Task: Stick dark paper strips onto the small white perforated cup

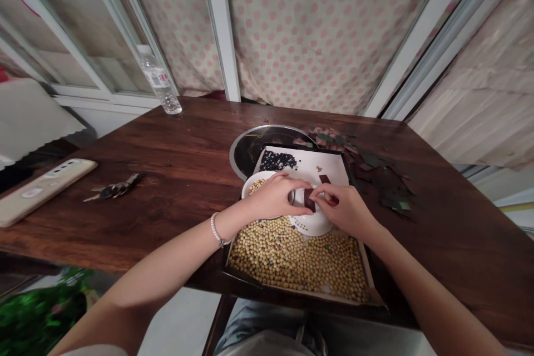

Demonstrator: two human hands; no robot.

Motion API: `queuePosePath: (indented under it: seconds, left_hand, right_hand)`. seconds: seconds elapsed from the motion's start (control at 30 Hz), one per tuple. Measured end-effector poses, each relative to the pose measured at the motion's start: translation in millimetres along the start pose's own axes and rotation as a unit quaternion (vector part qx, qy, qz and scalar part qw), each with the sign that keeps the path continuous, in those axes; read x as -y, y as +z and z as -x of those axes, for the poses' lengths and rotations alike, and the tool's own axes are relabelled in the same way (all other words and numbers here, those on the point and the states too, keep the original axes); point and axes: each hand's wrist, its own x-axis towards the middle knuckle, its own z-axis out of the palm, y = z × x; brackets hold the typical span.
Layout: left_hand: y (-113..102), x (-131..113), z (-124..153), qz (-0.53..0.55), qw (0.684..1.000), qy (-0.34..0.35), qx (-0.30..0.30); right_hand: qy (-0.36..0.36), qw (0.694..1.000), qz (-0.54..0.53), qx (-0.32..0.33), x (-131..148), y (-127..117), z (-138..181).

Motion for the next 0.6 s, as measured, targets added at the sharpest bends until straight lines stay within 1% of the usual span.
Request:
queuePosePath:
  seconds: [0.1, 0.2, 0.33, 0.5, 0.6]
  left_hand:
    - [-0.7, -0.2, 0.2, 0.002, 1.000, -0.004, 0.001]
    - [-1.8, -0.8, 0.8, 0.009, 1.000, -0.008, 0.001]
    - [-3.0, -1.9, 1.9, 0.015, 1.000, -0.004, 0.006]
    - [-4.1, -2.1, 4.0, 0.010, 1.000, -0.019, 0.001]
    - [-5.0, -2.8, 5.9, 0.012, 1.000, -0.022, 0.003]
  right_hand:
    - [-0.012, 1.000, -0.005, 0.018, 2.6, -2.0, 0.2]
    - [-0.029, 0.999, 0.015, 0.039, 4.8, -2.3, 0.6]
    - [-0.023, 0.999, 0.040, 0.002, 7.5, 2.9, -0.4]
    - [-0.027, 0.999, 0.020, 0.034, 8.5, 6.2, -1.9]
    - [-0.018, 0.999, 0.034, 0.011, 7.0, 7.9, -3.1]
